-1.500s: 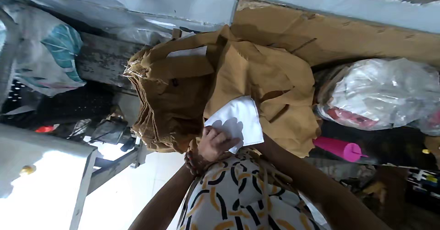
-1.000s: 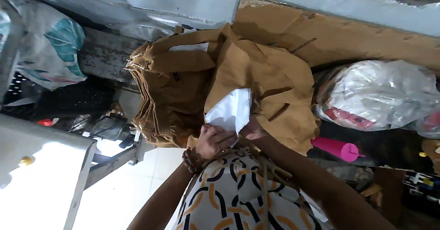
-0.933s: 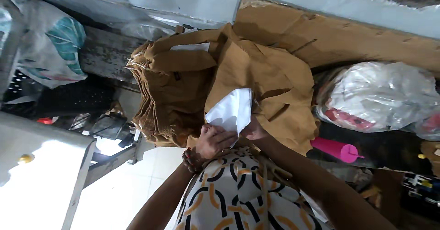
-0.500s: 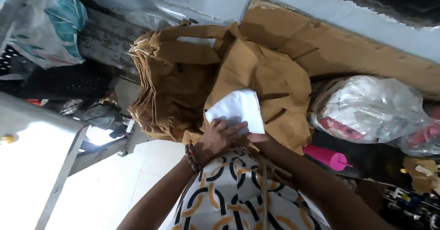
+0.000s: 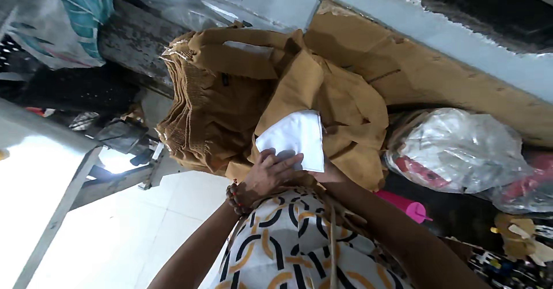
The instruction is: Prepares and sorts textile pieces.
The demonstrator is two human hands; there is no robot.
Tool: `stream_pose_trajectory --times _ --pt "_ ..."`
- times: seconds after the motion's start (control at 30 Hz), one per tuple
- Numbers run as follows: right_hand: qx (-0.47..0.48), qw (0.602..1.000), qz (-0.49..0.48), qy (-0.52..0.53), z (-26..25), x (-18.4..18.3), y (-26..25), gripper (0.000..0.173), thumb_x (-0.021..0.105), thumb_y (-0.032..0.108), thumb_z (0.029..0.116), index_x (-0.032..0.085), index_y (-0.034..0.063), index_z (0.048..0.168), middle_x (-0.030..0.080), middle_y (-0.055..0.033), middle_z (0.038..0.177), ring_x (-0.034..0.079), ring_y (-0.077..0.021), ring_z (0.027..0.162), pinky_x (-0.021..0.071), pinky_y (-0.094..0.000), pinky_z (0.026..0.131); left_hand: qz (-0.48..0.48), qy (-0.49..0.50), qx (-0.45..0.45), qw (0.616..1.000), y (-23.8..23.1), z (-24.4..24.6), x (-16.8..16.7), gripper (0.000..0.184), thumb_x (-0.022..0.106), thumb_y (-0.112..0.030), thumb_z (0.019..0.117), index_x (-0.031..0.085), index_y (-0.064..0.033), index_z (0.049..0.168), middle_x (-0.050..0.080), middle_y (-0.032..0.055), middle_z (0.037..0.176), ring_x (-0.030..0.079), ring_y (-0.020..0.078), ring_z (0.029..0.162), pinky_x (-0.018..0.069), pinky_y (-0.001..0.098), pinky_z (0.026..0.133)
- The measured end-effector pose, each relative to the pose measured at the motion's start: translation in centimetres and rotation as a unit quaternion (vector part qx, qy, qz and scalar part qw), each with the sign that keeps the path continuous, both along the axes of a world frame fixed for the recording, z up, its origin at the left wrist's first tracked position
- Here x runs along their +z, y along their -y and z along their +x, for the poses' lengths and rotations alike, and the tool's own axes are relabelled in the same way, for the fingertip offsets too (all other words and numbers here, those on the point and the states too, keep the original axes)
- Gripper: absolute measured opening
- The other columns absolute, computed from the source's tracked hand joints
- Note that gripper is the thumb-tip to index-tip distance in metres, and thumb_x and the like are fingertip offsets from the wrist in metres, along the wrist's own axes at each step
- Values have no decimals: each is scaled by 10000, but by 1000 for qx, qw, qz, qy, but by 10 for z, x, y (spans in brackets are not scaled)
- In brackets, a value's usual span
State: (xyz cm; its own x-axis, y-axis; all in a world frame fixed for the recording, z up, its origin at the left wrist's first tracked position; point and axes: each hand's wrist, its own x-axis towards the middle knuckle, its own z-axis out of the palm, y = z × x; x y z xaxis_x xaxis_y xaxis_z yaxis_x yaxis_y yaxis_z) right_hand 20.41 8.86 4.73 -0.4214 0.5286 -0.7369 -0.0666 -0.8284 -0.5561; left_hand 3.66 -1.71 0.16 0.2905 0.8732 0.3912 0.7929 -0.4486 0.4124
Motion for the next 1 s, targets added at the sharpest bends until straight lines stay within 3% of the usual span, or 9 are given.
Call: stream_pose_trajectory --times 0.17,0.27,0.37,0.47,0.57,0.67,0.77,0.9,1.0 --pt "11 999 12 -48 6 2 -5 397 232 58 1076 607 145 978 702 53 779 684 -25 732 581 -205 710 21 18 26 999 1 7 -5 201 547 -109 996 723 -205 992 649 -66 1391 642 178 1049 401 416 1028" --pt "25 998 -22 -46 -2 10 -13 465 200 132 1090 627 157 907 706 39 734 685 -29 677 577 -196 653 23 16 34 999 1 8 -5 190 547 -118 993 718 -200 991 649 -59 1391 640 181 1052 397 414 1034" --pt "83 996 -39 3 -10 26 -21 388 220 196 1129 585 102 1039 601 7 816 597 -52 738 522 -203 710 20 20 43 999 3 10 -6 175 543 -151 1011 712 -194 995 649 -53 1391 638 186 1061 392 410 1034" --pt "63 996 -7 -65 0 7 -18 452 205 151 1101 629 160 945 716 41 774 692 -21 719 581 -192 696 17 20 51 998 4 12 -6 183 540 -138 1006 715 -188 1001 640 -49 1405 637 192 1072 394 421 1036" --pt "62 995 -9 -75 -3 4 -19 459 196 147 1086 626 166 926 714 42 773 689 -27 720 581 -201 689 20 12 60 998 5 13 -7 197 530 -120 1011 713 -193 1013 639 -49 1405 640 189 1062 404 419 1029" --pt "111 993 -5 -30 -2 19 -22 405 214 215 1124 605 144 1044 646 33 860 632 -31 802 536 -203 758 18 14 65 998 5 14 -6 197 527 -121 1012 710 -193 1017 641 -48 1403 647 188 1049 404 425 1033" --pt "66 997 -5 -32 -4 21 -20 441 191 130 1103 604 148 950 692 39 754 678 -22 703 574 -187 677 18 17 67 997 5 16 -5 201 524 -124 1014 716 -184 1004 648 -36 1395 653 195 1030 412 428 1021" --pt "54 995 -14 -85 -4 -2 -23 458 176 185 1096 620 158 986 714 22 808 695 -51 749 588 -222 701 21 16 72 997 5 17 -5 189 543 -123 1005 720 -187 1002 653 -42 1387 654 192 1034 417 428 1031" --pt "56 996 -12 -75 -2 3 -23 478 170 186 1098 624 153 953 715 25 778 696 -46 723 587 -214 682 14 13 71 997 4 18 -3 191 538 -112 1004 715 -183 1017 642 -42 1405 655 196 1044 413 436 1033"
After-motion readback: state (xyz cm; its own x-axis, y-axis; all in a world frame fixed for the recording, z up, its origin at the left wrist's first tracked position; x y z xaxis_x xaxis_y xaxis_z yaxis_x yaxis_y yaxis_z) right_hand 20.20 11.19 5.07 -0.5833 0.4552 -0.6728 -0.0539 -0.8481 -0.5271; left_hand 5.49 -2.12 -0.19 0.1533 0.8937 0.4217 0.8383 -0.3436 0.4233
